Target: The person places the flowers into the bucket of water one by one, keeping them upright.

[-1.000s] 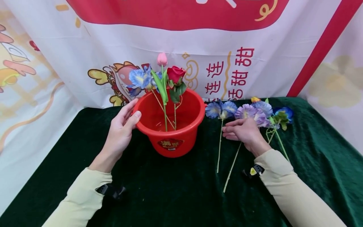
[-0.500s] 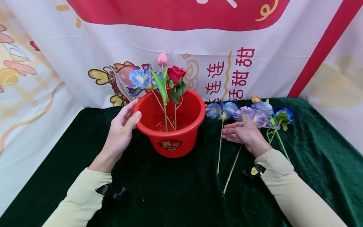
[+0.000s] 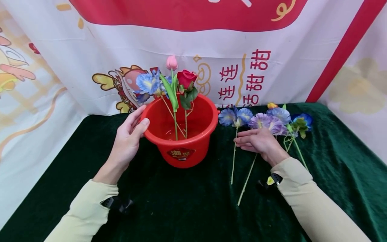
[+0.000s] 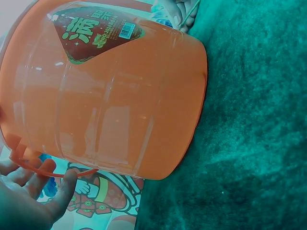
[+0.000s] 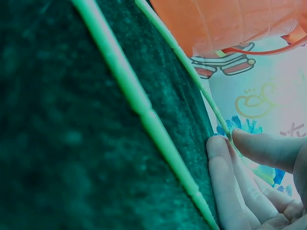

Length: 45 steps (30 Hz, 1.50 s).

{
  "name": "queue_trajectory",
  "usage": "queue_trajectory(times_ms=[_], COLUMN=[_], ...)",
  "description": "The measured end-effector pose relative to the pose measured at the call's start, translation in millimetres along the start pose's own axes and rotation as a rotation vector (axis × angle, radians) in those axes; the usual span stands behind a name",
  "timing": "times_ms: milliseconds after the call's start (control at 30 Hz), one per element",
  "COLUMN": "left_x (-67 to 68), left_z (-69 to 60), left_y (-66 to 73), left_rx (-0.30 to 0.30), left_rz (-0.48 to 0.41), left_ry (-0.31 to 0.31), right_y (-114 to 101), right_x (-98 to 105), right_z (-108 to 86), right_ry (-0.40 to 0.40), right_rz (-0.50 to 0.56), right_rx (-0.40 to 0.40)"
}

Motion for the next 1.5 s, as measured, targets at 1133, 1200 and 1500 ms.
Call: queue_trajectory(times_ms=[1133,1200,1500], left_x=[0.5,0.3,0.9], left_z=[-0.2,0.0,-0.4], left_y=[-0.1,-0.3,-0.8], left_rx=[0.005,0.004,-0.006], left_rz=[0.006,0.005,0.002], left_ry=[-0.009,-0.010,-0.007], right_y=[0.2,-1.1,-9.2], right_x=[-3.2,-3.5,-8.5], right_z=[2.7,1.9,-3.0], right_ry=[-0.025,-0.022,0.001], right_rz=[0.114,0.131,0.200], right_rx=[0.081,0.084,0.078])
Point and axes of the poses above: each hand's wrist, its own z-axis towards the middle knuckle, its own x-axis out of the back of the hand, y = z × x, the point moved 2 cm from there along z, towards the middle knuckle, and after that the axes turned 12 degrees about z, right-handed, at the moved point
